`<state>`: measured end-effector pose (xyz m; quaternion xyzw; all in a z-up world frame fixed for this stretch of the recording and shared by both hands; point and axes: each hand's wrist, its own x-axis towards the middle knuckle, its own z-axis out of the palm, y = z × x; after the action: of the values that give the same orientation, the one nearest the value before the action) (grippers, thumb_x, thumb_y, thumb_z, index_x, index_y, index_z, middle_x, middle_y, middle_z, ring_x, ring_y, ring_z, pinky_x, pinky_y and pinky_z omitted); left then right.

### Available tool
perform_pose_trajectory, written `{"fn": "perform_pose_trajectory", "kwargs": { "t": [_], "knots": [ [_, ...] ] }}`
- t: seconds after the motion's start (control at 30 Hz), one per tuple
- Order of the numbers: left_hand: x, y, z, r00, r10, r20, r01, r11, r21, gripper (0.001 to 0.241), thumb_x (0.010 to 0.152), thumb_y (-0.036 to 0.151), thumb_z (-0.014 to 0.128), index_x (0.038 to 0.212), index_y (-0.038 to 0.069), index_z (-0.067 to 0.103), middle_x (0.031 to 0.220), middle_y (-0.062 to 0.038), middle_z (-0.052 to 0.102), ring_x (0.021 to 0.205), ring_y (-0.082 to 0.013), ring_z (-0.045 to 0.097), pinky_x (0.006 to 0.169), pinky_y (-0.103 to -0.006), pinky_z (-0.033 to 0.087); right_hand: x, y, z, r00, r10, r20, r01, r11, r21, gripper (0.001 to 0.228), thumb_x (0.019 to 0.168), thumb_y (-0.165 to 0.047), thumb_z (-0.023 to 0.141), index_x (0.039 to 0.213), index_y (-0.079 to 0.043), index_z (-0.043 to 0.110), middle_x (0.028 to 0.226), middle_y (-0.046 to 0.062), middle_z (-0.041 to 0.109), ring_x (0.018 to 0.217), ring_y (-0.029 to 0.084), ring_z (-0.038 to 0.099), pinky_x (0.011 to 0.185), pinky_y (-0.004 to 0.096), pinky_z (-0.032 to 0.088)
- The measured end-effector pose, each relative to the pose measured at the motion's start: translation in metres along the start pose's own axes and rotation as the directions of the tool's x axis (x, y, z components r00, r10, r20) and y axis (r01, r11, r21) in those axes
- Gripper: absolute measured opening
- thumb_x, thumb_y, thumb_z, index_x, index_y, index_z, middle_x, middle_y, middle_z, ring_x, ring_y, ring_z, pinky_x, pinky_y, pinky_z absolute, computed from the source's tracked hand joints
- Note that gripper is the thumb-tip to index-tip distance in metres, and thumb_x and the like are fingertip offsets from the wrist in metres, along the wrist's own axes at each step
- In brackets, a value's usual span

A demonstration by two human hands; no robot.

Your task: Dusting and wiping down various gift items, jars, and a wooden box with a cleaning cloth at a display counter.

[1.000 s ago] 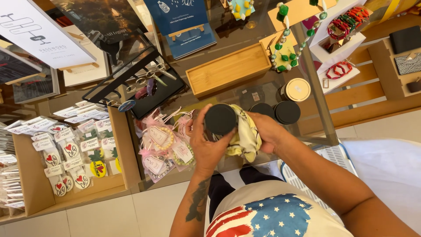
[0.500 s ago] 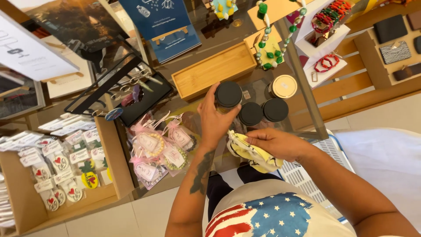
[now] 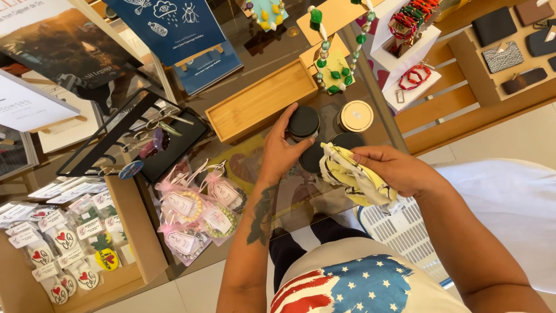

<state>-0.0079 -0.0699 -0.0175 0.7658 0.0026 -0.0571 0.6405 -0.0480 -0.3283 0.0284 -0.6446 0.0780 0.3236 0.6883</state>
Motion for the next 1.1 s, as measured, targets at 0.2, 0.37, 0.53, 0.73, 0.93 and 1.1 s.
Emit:
{"fn": "perform_pose_trajectory", "kwargs": {
  "t": [0.2,0.37,0.53,0.73,0.93,1.1],
  "knots": [
    [0.002,-0.003,0.003,1.000,-0.018,0.020,0.019,0.999,-0.035,0.081,0.079,0.017,0.082,0.153,0.022,0.049,0.153,-0.020,0.050,0.145,-0.0471,0.037,0.119,-0.0631,0.034,0.005,0.007,-0.033,0.992,-0.040,-0.117,0.041,0.999,0.009,0.029,0.102,-0.025,0.062,0.116,-0.002,0.075,0.059,0.008,0.066,0.042,0.010,0.058,0.039,0.023,0.051],
    [0.004,-0.006,0.000,0.998,0.020,0.053,-0.020,1.000,0.002,0.078,0.077,0.014,0.077,0.150,0.019,0.049,0.147,-0.014,0.057,0.134,-0.0353,0.051,0.109,-0.0493,0.043,0.002,-0.003,-0.052,0.986,0.010,-0.169,-0.006,1.000,0.024,0.031,0.105,-0.022,0.058,0.122,0.000,0.072,0.078,0.010,0.070,0.054,0.011,0.058,0.044,0.023,0.048],
    [0.002,-0.014,0.003,0.998,0.045,0.051,-0.049,0.996,0.080,0.065,0.078,0.012,0.070,0.142,0.012,0.056,0.140,-0.009,0.064,0.123,-0.0256,0.064,0.098,-0.0368,0.052,-0.003,-0.019,-0.058,0.969,0.035,-0.245,-0.044,0.999,-0.032,0.031,0.108,-0.020,0.054,0.121,0.001,0.072,0.092,0.008,0.072,0.065,0.008,0.057,0.050,0.021,0.043],
    [-0.016,-0.013,-0.014,0.988,-0.029,0.154,0.053,0.987,-0.154,0.082,0.076,0.003,0.065,0.153,0.018,0.042,0.155,-0.011,0.047,0.138,-0.0282,0.047,0.099,-0.0367,0.041,-0.002,-0.033,-0.057,0.879,-0.016,-0.477,-0.111,0.965,-0.237,0.031,0.110,-0.024,0.054,0.129,-0.006,0.071,0.090,0.002,0.067,0.065,0.009,0.050,0.051,0.024,0.038],
    [-0.024,-0.002,-0.016,0.930,-0.079,0.358,0.135,0.982,-0.133,0.109,0.067,-0.016,0.063,0.164,0.011,0.022,0.163,-0.033,0.012,0.148,-0.0541,0.018,0.109,-0.0570,0.044,0.012,-0.019,-0.047,0.898,-0.100,-0.428,0.019,0.982,-0.189,0.023,0.109,-0.029,0.059,0.106,-0.011,0.074,0.061,-0.001,0.054,0.050,0.008,0.049,0.045,0.019,0.041],
    [-0.021,-0.008,0.004,0.931,-0.092,0.353,0.144,0.981,-0.127,0.112,0.068,-0.016,0.064,0.165,0.012,0.017,0.162,-0.032,0.011,0.146,-0.0529,0.024,0.105,-0.0566,0.049,0.035,-0.014,-0.052,0.881,-0.185,-0.435,0.078,0.965,-0.252,0.024,0.109,-0.025,0.057,0.117,-0.009,0.073,0.065,0.003,0.058,0.052,0.010,0.053,0.047,0.022,0.045]
  ]
}}
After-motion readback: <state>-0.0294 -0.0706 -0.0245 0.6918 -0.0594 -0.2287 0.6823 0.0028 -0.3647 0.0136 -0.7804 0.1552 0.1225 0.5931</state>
